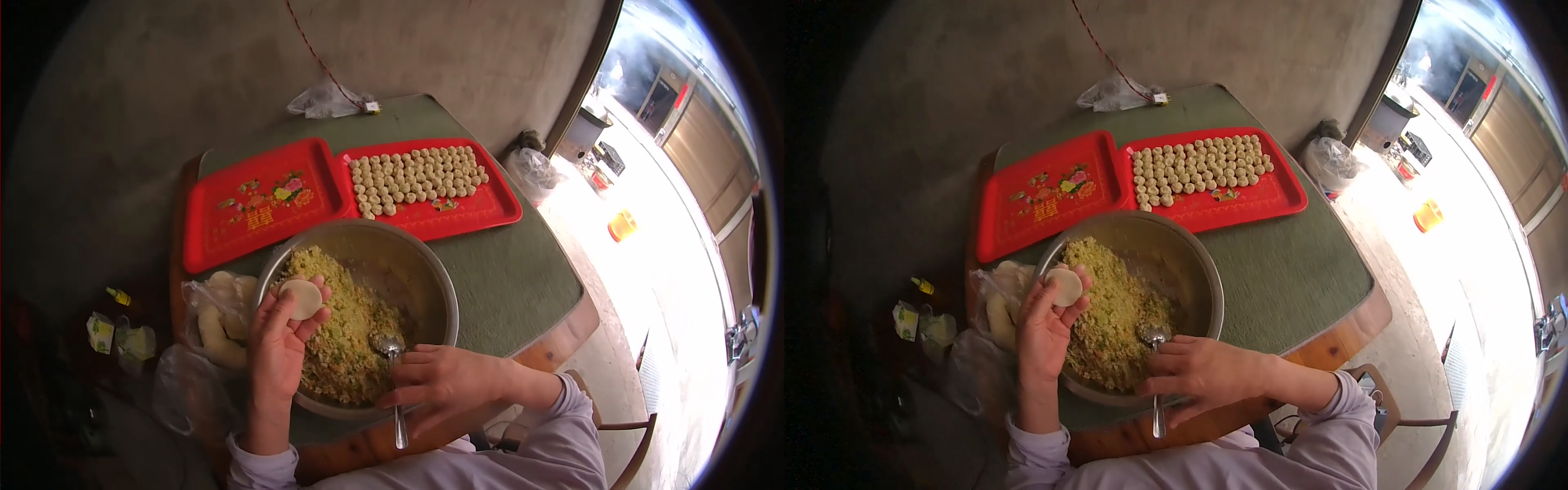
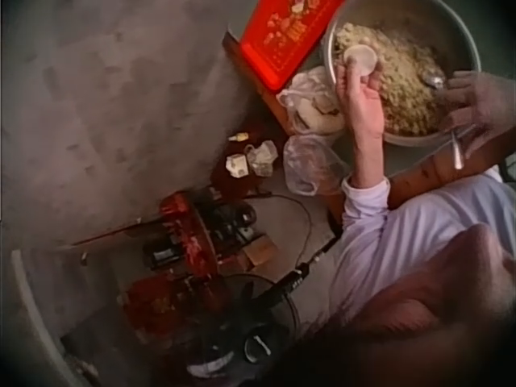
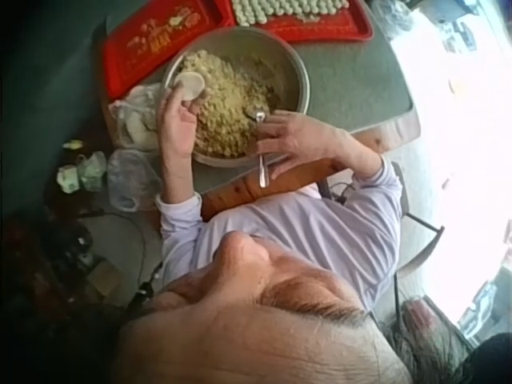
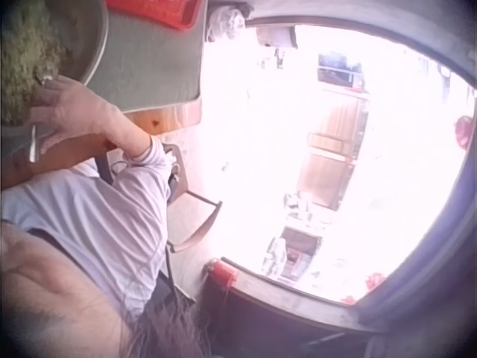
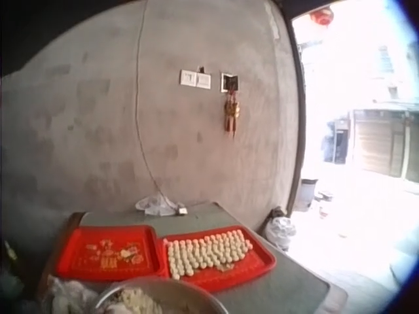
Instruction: Stuffing dough wrappers with a vegetable and meat filling to prepare dumplings or buns.
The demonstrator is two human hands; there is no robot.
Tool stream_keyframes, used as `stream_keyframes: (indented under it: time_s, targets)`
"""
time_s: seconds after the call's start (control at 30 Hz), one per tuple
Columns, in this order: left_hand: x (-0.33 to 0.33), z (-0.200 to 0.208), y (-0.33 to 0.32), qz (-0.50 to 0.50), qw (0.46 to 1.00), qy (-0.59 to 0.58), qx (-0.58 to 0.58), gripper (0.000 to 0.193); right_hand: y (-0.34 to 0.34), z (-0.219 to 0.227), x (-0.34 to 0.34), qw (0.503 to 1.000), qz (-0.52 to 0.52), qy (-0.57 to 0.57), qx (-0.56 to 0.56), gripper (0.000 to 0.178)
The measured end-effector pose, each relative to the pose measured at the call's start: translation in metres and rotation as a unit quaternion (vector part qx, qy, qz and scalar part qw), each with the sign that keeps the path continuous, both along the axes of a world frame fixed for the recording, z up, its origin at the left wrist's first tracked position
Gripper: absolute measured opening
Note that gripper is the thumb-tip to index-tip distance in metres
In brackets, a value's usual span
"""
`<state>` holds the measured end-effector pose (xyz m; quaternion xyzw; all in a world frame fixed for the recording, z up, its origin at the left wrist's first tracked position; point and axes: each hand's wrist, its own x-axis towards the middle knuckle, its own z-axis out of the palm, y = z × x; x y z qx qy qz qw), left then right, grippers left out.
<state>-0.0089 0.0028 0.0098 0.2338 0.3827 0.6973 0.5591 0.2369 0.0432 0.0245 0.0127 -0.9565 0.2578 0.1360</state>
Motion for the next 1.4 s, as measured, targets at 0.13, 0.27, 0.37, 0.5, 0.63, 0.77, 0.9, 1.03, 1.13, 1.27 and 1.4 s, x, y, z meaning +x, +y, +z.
stream_keyframes:
  time_s: [0.13, 0.27, 0.37, 0.5, 0.63, 0.77, 0.9, 1.03, 1.13, 1.27, 1.4]
  targets:
    - [0.0, -0.003, -0.001, 0.002, 1.0, -0.015, -0.002, 0.029, -0.003, -0.005, -0.005, 0.996, -0.002, 0.005, 0.084, 0.03]
    - [-0.002, -0.004, -0.003, 0.028, 0.999, -0.016, 0.006, 0.03, 0.009, 0.002, 0.003, 0.983, -0.108, 0.055, 0.139, 0.024]
    - [-0.004, -0.005, -0.004, 0.059, 0.998, 0.015, 0.017, 0.029, 0.022, 0.01, 0.004, 0.963, -0.209, 0.092, 0.145, 0.02]
    - [-0.005, -0.009, -0.001, 0.091, 0.994, 0.053, 0.041, 0.027, 0.046, 0.005, -0.012, 0.944, -0.262, 0.14, 0.145, 0.021]
    - [-0.005, -0.013, 0.0, 0.107, 0.992, 0.061, 0.039, 0.027, 0.078, -0.013, -0.038, 0.945, -0.264, 0.135, 0.136, 0.02]
    - [-0.007, -0.013, 0.001, 0.132, 0.988, 0.069, 0.036, 0.027, 0.091, -0.009, -0.051, 0.949, -0.248, 0.115, 0.16, 0.02]
    - [-0.013, -0.017, 0.006, 0.147, 0.986, 0.065, 0.055, 0.03, 0.1, -0.011, -0.056, 0.951, -0.201, 0.105, 0.209, 0.024]
    - [-0.013, -0.016, 0.006, 0.161, 0.983, 0.074, 0.046, 0.028, 0.093, -0.01, -0.051, 0.952, -0.166, 0.08, 0.245, 0.027]
    - [-0.011, -0.012, 0.008, 0.16, 0.983, 0.071, 0.052, 0.027, 0.095, -0.007, -0.055, 0.942, -0.158, 0.109, 0.274, 0.027]
    - [-0.011, -0.015, 0.008, 0.151, 0.985, 0.061, 0.052, 0.027, 0.103, -0.008, -0.064, 0.948, -0.085, 0.093, 0.293, 0.025]
    - [-0.012, -0.017, 0.007, 0.148, 0.985, 0.064, 0.054, 0.027, 0.098, -0.007, -0.055, 0.955, -0.06, 0.076, 0.28, 0.025]
